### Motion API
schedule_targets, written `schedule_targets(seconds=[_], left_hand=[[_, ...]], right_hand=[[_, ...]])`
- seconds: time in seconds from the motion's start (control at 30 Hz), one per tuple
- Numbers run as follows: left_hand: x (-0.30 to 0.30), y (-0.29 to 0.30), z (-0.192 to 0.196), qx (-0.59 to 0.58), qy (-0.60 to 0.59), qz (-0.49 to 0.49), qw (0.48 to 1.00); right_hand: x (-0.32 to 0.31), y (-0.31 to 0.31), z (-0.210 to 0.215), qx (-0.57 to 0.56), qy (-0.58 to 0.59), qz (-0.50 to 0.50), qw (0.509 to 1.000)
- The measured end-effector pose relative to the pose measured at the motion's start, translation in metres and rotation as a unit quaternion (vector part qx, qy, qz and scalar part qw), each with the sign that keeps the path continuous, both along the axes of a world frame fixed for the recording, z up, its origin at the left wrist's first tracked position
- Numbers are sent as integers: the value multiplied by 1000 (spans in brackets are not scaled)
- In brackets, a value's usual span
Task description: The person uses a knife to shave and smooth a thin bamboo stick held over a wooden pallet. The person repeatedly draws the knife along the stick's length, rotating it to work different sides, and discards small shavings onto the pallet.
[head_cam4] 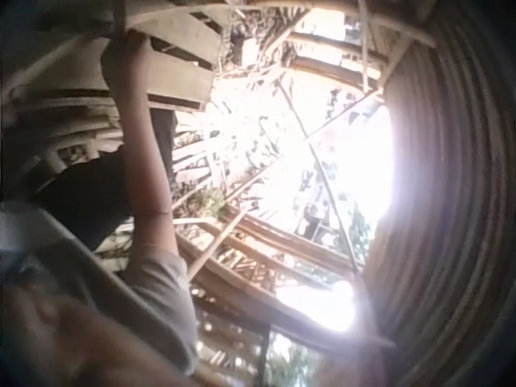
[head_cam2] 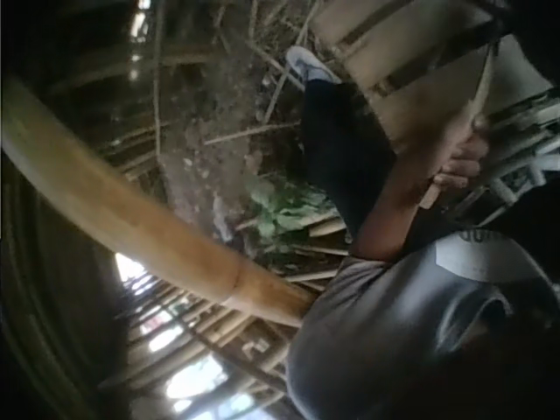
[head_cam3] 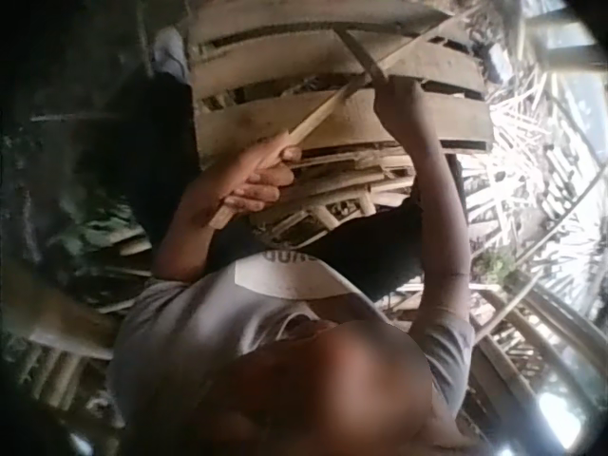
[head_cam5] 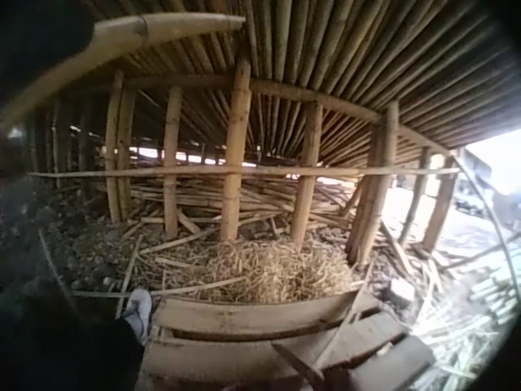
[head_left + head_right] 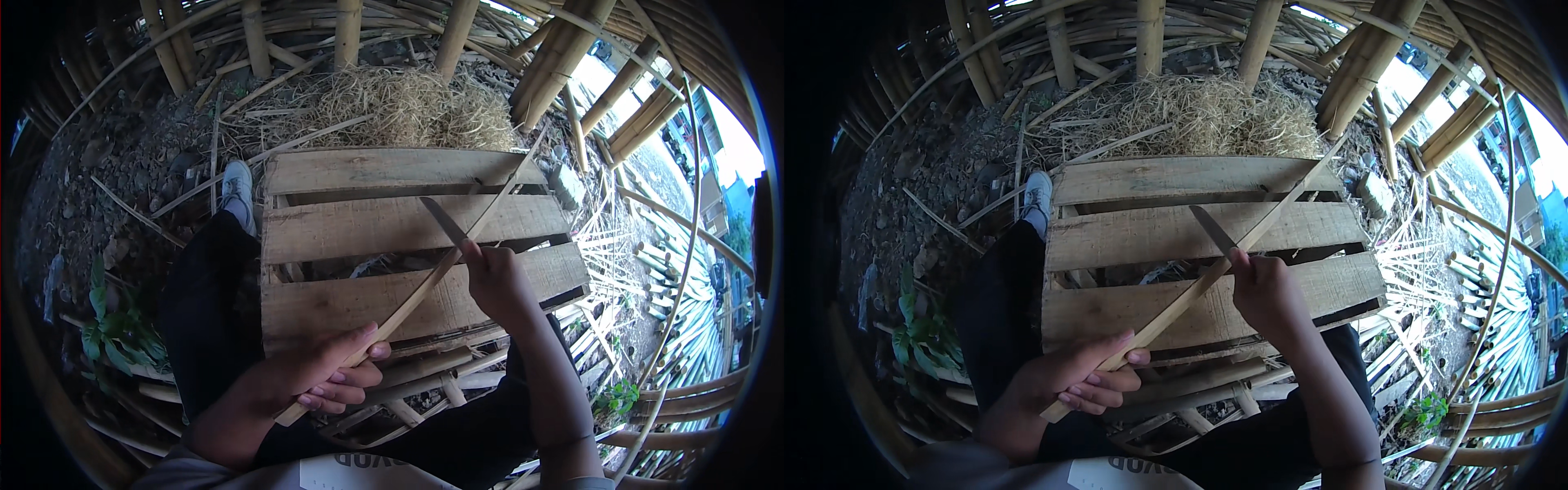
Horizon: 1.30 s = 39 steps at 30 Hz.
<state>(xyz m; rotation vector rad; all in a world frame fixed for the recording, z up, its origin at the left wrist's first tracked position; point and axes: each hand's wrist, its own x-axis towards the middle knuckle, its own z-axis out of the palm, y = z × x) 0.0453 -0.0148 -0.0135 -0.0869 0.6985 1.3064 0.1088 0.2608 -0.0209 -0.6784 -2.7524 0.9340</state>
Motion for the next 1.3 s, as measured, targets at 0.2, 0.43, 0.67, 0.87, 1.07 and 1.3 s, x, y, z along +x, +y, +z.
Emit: schedule_targets(seconds=[0.2,0.43,0.67,0.87,1.07,1.3], left_hand=[[-2,-5,-2,9,-13,0,1000],[-2,-6,-3,7,-16,-3,1000],[-2,-4,0,6,-3,-7,1000],[-3,0,0,0,13,-15,1000],[1,-5,-1,2,9,-17,1000],[4,-3,3,-8,32,0,999]], right_hand=[[-10,14,9,-26,-40,-47,998],[-6,20,-3,-32,-24,-19,999],[-1,12,-9,-12,-3,48,999],[10,-10,-14,23,16,84,996],[-4,-5,20,-21,-82,9,996],[-6,-7,23,-73,-76,-6,994]])
